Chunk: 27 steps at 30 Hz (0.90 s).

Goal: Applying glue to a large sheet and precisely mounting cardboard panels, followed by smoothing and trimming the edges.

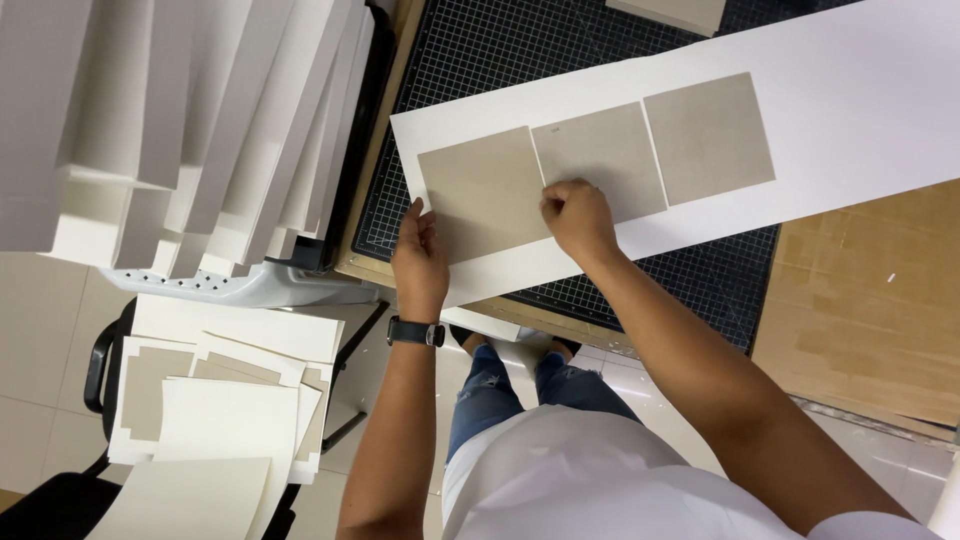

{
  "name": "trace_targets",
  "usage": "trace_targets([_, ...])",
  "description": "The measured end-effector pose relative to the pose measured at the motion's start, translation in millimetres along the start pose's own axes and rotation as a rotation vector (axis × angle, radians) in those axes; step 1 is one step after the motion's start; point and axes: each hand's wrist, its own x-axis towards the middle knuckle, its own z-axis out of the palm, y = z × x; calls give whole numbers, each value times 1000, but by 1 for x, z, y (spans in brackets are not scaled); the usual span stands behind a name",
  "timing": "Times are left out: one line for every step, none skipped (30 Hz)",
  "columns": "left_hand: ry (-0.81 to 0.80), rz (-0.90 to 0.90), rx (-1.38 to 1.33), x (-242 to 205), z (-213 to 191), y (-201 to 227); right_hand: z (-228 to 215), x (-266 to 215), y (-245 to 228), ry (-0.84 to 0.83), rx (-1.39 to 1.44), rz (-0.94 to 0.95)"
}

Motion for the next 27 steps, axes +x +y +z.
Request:
trace_targets([-1, 1, 0, 0, 1, 0, 0, 0, 1, 1, 0, 1])
trace_targets([-2, 1, -1, 0, 1, 0, 1, 0, 2, -6, -25, -8])
trace_targets([-4, 0, 0, -1, 1, -1, 2, -1, 3, -14, -49, -16])
trace_targets([-5, -1, 2, -2, 0, 0, 2, 0, 4, -15, -47, -14])
trace_targets([-2, 7, -11, -3, 0, 1, 1, 3, 6, -18, -48, -17])
trace_targets([2, 15, -24, -3, 0, 2, 0, 5, 7, -20, -49, -21])
trace_targets([2, 16, -23, -3, 1, 0, -6, 8, 4, -20, -48, -21])
trace_targets([-2, 18, -21, -3, 2, -2, -13, 11, 1, 6, -77, -45])
trace_targets([-6, 18, -16, -4, 2, -5, -18, 13, -2, 30, -106, -69])
trace_targets([-6, 17, -14, -6, 1, -8, -16, 23, -3, 29, -104, -68])
trace_targets([-25, 57, 18, -7, 1, -11, -14, 35, -4, 95, -168, -215])
trace_targets([-45, 98, 51, -8, 1, -13, -12, 46, -5, 162, -232, -361])
trace_targets([-48, 99, 52, -12, -2, -9, -8, 56, -4, 163, -232, -358])
trace_targets([-81, 132, 76, -16, -5, -6, -4, 67, -4, 158, -258, -436])
trace_targets([-113, 166, 100, -19, -7, -3, 0, 78, -3, 152, -285, -515])
trace_targets([-115, 166, 100, -18, -8, -14, 6, 93, 2, 153, -286, -513])
trace_targets([-136, 292, 103, -18, -9, -25, 13, 105, 8, 173, -294, -607])
trace_targets([-156, 417, 105, -19, -9, -37, 19, 116, 14, 193, -301, -702])
trace_targets([-160, 417, 103, -19, -10, -38, 24, 123, 21, 193, -303, -698])
trace_targets([-145, 402, 90, -20, -10, -39, 28, 130, 27, 171, -300, -710])
trace_targets([-125, 388, 77, -20, -12, -40, 32, 139, 30, 151, -296, -726])
trace_targets([-124, 390, 77, -18, -12, -39, 30, 138, 28, 153, -296, -727])
trace_targets([-121, 383, 87, -18, -12, -40, 28, 136, 26, 140, -264, -702])
trace_targets([-118, 375, 97, -19, -12, -40, 27, 134, 24, 127, -233, -678])
trace_targets([-119, 374, 97, -19, -12, -42, 28, 134, 26, 126, -233, -677])
trace_targets([-116, 378, 108, -19, -11, -44, 29, 133, 27, 121, -204, -667])
trace_targets([-110, 386, 119, -17, -10, -45, 29, 135, 28, 118, -177, -661])
